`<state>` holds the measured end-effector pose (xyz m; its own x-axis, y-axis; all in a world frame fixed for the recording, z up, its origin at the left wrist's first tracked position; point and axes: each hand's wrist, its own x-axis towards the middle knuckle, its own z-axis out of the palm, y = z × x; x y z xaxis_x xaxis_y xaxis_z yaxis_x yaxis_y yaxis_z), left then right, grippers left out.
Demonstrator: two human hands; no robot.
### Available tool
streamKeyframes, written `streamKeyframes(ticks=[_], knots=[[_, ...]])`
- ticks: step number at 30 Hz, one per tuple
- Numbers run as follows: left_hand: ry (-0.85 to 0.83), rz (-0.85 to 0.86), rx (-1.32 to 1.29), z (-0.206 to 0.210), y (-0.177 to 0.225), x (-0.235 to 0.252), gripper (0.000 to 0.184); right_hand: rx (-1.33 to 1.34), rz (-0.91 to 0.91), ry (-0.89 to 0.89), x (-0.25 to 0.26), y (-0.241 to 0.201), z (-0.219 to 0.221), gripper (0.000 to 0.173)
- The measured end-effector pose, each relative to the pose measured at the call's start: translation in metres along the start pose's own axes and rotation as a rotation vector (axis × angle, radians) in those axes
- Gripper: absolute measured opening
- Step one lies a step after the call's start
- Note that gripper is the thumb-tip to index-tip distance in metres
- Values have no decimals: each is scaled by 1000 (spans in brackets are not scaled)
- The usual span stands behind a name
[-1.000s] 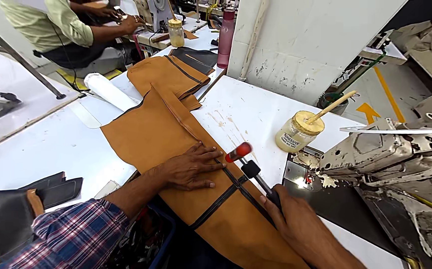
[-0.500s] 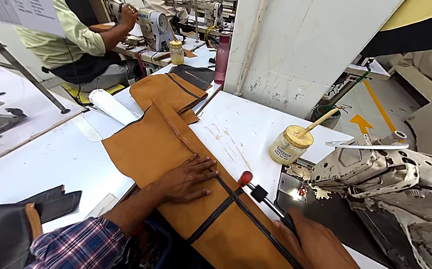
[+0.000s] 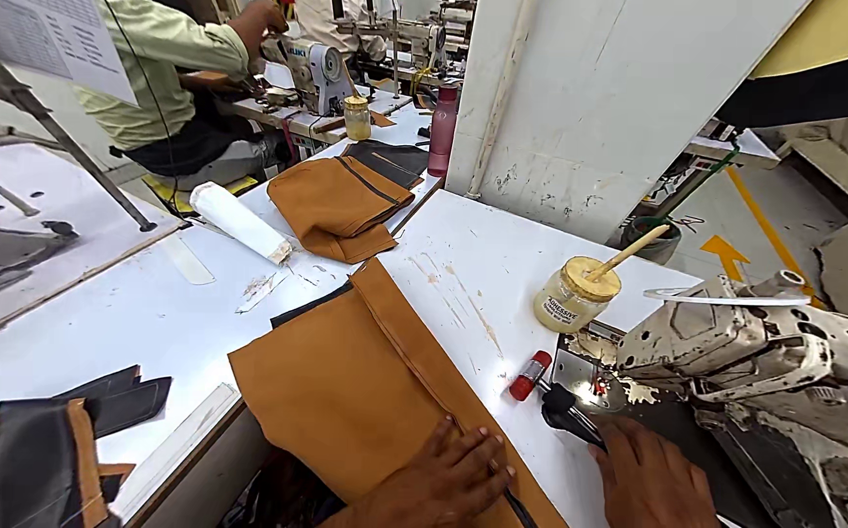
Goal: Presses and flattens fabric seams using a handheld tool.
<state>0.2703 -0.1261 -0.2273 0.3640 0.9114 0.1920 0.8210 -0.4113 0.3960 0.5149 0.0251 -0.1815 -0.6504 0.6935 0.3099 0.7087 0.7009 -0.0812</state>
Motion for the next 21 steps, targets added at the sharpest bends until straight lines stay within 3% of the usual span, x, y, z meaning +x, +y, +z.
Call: streamKeyframes(ticks=[3,5,7,10,12,15,17,21], knots=[[219,-69,-86,-7,-10,8,46,302,-239,-100,-3,-26,-4,38],[322,-173,-78,-19,-22,10,39,435,-386,-199,-5,-35,17,42],[421,-293,29,-24,-33,4,35,371,-432,-250,-5,-35,34,40],[553,-547,203,-31,-45,-7,37,170,-422,-149,22,-50,27,27],[495,-691,257,-30,-51,-8,55,166,-441,-102,52,-69,26,25],[269,-796,325,-30,-55,10,78,254,-518,-207,105,-83,53,42],[180,-794,379,-30,-60,18,83,239,-559,-247,128,-83,77,48],[202,-758,468,-29,-71,5,83,123,-528,-227,142,-78,87,51]])
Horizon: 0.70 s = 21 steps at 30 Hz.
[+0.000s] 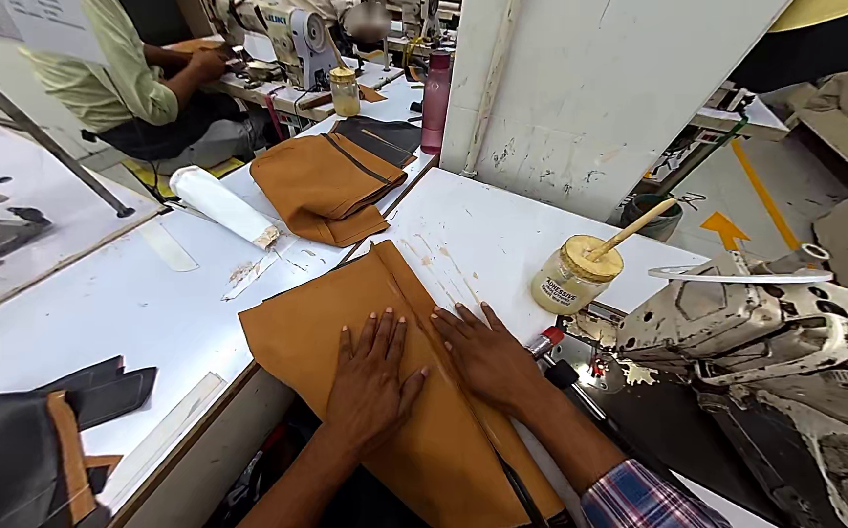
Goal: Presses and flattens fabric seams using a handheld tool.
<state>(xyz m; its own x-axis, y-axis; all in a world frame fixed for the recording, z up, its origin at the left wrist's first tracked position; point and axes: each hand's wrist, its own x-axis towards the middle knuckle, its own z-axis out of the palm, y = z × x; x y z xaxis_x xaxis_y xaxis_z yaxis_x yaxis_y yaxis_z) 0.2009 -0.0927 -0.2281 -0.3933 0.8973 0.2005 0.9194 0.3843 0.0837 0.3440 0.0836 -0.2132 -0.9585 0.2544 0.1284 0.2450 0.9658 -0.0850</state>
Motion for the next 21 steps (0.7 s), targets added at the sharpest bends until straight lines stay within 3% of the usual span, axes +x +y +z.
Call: streamKeyframes(ticks=[5,10,21], knots=[[-52,5,21,-5,2,0,84,-24,-10,15,-2,4,1,51],[71,443,-314,2,-3,-3,43,-32,-62,-10,-3,7,-4,51],[-114,580,-140,-11,-11,16,50,-48,-57,-5,-4,9,-10,49]])
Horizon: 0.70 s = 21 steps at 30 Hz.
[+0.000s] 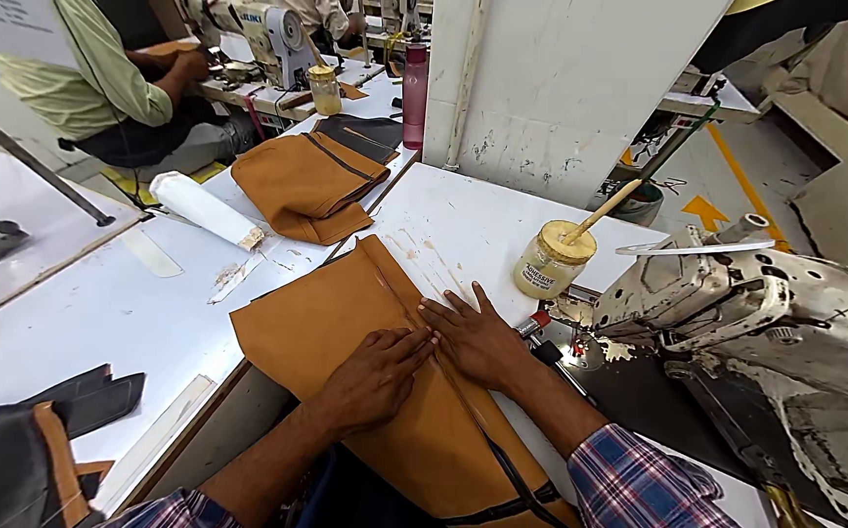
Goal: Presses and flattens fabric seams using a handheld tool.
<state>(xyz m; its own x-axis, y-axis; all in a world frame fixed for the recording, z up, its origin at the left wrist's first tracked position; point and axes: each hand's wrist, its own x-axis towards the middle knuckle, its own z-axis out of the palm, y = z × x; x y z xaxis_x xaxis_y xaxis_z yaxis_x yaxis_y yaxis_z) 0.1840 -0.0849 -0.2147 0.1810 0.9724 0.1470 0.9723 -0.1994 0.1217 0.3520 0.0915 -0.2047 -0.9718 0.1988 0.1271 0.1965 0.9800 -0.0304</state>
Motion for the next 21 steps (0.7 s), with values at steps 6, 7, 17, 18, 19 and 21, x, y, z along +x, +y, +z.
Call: streamKeyframes(ticks=[6,7,17,18,19,21], knots=[[125,68,-11,9,-6,-6,50,-52,19,104,-8,0,7,49],[151,80,-10,10,-6,-7,49,-58,36,94,-9,0,6,49],[96,37,1,7,-4,-3,52,-40,57,94,-10,-4,8,49],[102,38,-4,7,-4,-3,52,-41,59,98,-10,-4,9,49],[120,43,-16,7,-4,-4,52,-40,60,108,-10,-4,9,49],[160,54,-28,8,-4,-5,51,-31,66,110,-10,-5,9,49]])
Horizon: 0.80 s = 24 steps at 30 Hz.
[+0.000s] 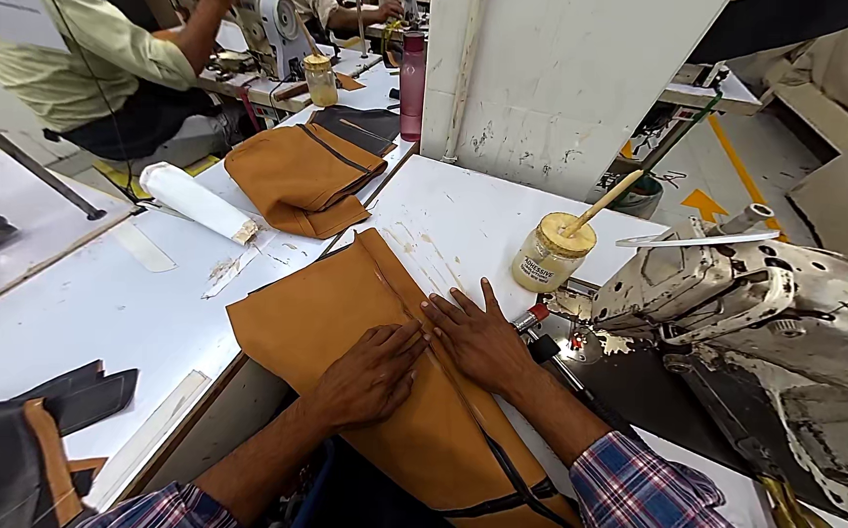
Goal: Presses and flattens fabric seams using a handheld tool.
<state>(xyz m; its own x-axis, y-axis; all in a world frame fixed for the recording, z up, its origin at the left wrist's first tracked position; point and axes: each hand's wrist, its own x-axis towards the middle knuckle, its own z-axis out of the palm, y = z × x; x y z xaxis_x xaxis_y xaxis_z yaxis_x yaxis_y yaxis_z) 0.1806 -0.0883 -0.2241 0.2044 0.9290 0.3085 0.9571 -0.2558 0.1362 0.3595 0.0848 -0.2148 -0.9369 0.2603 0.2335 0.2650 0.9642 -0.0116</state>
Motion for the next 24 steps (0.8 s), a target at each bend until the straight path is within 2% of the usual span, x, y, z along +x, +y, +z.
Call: streamKeyframes(ticks=[5,14,17,20,22,24], knots=[[55,25,16,4,-1,-3,49,11,8,-10,0,-1,0,49],[-67,166,-9,-2,10,1,43,28,-11,27,0,0,4,48],[-96,143,-14,-3,18,4,43,-3,-40,63,1,-1,3,47],[-118,103,16,-4,22,6,45,-10,-62,144,-7,-12,-15,38],[-115,127,13,-4,23,4,44,54,-3,207,-29,-23,-31,30],[-80,185,-40,-2,25,1,40,36,134,235,-63,-26,-43,25]])
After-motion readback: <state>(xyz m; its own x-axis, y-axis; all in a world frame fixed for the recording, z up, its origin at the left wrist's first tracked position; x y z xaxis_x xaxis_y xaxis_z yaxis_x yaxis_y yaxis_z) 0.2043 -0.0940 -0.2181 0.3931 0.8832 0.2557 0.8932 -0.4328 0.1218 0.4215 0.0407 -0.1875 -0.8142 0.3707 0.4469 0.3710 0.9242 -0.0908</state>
